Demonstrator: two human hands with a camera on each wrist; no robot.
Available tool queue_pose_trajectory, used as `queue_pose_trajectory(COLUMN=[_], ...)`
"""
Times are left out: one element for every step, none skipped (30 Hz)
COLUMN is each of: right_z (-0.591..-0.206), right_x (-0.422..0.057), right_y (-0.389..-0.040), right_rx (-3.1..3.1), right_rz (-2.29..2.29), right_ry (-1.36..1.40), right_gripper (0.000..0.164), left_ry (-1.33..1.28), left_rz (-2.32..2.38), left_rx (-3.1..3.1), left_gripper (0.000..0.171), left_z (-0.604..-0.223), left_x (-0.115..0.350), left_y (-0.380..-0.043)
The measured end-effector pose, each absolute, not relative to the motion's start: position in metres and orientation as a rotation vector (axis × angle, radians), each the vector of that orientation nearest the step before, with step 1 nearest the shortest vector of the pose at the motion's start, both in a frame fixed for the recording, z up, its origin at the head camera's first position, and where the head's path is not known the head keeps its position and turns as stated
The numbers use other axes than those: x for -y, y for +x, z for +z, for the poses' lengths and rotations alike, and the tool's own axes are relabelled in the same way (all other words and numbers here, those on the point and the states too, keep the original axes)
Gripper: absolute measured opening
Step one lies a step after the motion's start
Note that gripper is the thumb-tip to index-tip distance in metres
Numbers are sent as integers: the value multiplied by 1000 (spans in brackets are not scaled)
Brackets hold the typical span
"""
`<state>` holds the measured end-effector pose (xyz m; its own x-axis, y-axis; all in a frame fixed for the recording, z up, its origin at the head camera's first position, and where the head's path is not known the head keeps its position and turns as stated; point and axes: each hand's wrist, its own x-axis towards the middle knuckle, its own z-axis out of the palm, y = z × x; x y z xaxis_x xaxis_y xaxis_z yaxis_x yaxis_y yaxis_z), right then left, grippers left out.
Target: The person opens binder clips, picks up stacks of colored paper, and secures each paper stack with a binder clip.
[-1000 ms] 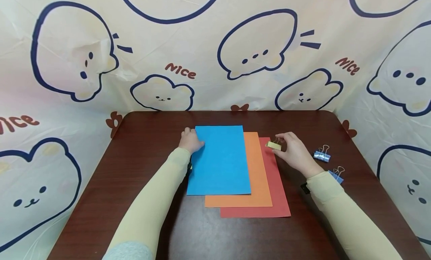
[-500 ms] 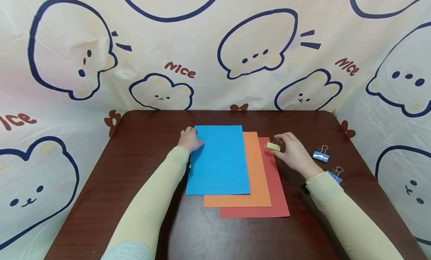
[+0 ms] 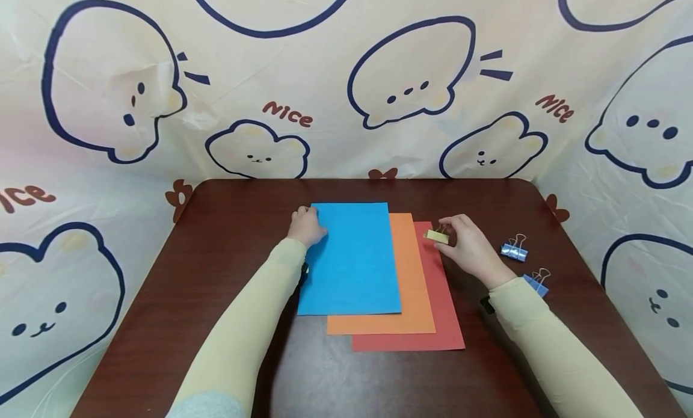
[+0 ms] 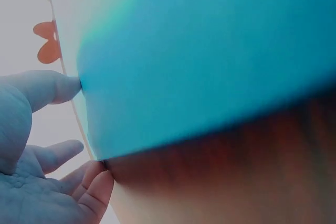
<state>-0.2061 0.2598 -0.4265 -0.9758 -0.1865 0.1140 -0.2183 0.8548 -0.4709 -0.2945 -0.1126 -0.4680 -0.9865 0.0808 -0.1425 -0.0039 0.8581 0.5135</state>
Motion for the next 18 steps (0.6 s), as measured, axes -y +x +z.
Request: queue_pose_trajectory(right_z=[-427,-427,-427,-427,-427,-427,-427,-428,-428,-428,-428,-428,-428,-428,-428,-428,-428,-428], right_x=[-259,-259,-259,-259,-259,-259,-259,-260,-260,-260,-260,-260,-260,-260,-260,-260,-260,-260], right_y=[-206,-206,-206,-206,-206,-206,-205,-205,-205,-205,-205,-205,-205,-205,-205,-205,-205,-205], right_rx=[2964,2963,2963,2962,2962,2963,2964,2964,2966,2968,2969,2970,2971,2971,2972,2973,2973,2973], right_rz=[765,768,767,767,767,764,762,762,760,760,759,758,758,757,757,757,757,758], right_ry=[324,324,324,325,324,323,323,324,324,325,326,325,327,328,326,325,323,322], right_gripper=[55,55,55,55,55,55,55,55,55,55,56,56,56,56,56,56,56,56], left_ry=[51,41,29,24,16,8,0,-10,-20,-29,-42,-52,-63,-69,-71,-73,-73,-73], left_rz=[802,808,819,820,827,831,836,843,851,859,872,883,898,907,916,924,929,935], left_rx=[-2870,-2868,-2862,-2861,-2860,-2860,-2858,-2855,-2849,-2844,-2839,-2833,-2823,-2820,-2819,-2820,-2820,-2821], left_gripper=[64,63,63,63,63,63,63,63,64,65,66,67,68,69,70,70,70,70], left_z=[-468,-468,-468,-468,-468,-467,-466,-466,-466,-465,-466,-466,-466,-467,-467,-467,-468,-468], left_x=[112,112,111,111,111,110,110,109,109,109,109,109,109,109,109,110,110,110], left_y=[-294,-294,-295,-294,-294,-293,-293,-293,-293,-293,-294,-294,-294,-295,-294,-295,-294,-294])
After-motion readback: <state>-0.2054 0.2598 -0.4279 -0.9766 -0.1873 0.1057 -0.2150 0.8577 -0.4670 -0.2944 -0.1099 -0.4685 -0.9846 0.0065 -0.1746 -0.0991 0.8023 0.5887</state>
